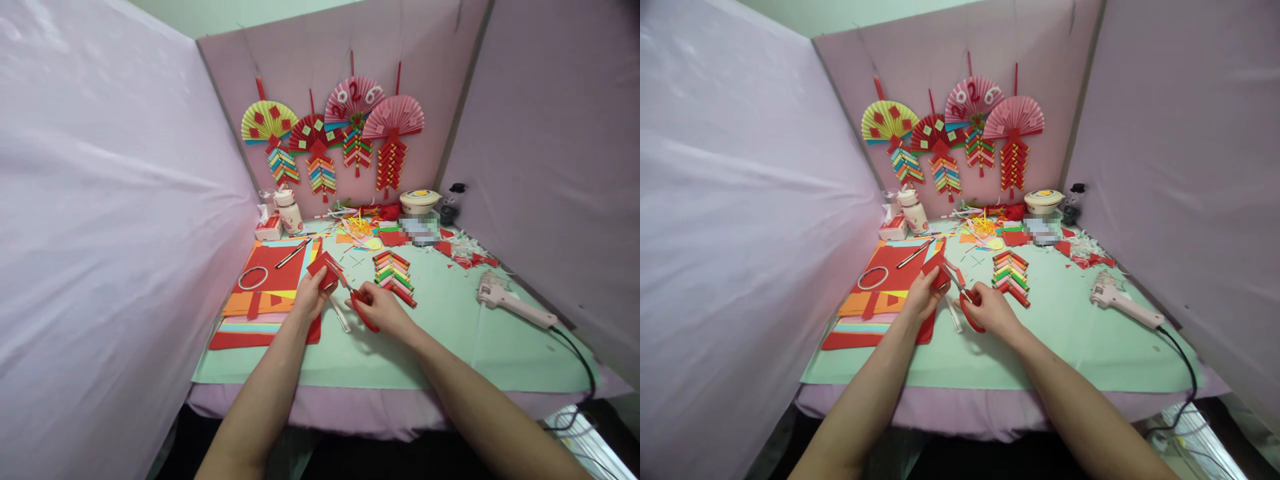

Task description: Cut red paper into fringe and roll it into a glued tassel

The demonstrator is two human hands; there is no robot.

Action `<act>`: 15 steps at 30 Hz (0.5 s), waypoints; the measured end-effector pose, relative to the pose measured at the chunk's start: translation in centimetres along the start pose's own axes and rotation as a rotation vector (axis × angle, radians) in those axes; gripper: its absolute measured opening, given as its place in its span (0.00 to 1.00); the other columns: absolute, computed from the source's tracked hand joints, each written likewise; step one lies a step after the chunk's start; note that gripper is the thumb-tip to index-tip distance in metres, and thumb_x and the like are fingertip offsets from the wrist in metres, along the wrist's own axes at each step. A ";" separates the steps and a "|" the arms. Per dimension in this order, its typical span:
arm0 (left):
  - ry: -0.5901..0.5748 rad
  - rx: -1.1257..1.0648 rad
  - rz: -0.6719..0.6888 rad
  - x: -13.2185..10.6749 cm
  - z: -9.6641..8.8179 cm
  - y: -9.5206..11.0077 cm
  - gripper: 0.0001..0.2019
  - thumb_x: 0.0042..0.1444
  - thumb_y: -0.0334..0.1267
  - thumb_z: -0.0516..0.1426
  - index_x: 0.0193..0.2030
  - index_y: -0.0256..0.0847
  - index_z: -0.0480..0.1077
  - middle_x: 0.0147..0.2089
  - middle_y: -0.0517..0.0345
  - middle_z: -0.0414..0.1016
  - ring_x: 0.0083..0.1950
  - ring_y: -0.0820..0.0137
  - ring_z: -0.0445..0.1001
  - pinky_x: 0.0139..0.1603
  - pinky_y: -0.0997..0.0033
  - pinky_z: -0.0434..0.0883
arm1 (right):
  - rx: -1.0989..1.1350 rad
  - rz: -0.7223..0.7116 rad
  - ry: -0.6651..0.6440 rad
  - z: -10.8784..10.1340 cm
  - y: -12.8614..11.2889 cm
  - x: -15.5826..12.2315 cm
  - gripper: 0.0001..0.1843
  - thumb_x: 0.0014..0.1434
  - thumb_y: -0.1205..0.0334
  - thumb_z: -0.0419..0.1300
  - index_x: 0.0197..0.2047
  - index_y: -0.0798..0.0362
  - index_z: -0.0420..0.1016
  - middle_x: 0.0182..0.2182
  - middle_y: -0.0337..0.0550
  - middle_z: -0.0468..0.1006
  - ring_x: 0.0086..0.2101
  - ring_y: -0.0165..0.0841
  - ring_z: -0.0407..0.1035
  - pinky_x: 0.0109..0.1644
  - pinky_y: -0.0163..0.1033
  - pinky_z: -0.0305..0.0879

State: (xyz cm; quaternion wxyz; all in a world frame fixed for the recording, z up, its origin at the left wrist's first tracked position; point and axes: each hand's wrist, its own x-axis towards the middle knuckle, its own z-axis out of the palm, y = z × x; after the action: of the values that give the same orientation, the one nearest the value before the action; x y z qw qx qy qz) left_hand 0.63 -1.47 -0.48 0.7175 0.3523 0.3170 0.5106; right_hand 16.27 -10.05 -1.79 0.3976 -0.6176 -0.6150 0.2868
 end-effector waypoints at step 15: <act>0.008 -0.002 -0.019 -0.1 0.1 0.0 0.13 0.47 0.39 0.66 0.39 0.39 0.72 0.37 0.57 0.78 0.34 0.72 0.76 0.35 0.72 0.73 | 0.012 0.001 -0.013 -0.5 0.2 0.0 0.18 0.52 0.45 0.59 0.27 0.51 0.63 0.20 0.36 0.70 0.22 0.29 0.61 0.24 0.34 0.50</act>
State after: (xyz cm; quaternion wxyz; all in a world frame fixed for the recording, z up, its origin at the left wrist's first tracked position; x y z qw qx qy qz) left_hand 0.70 -1.54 -0.42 0.7212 0.3466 0.3226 0.5055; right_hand 16.78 -10.13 -1.66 0.3971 -0.6137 -0.6156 0.2946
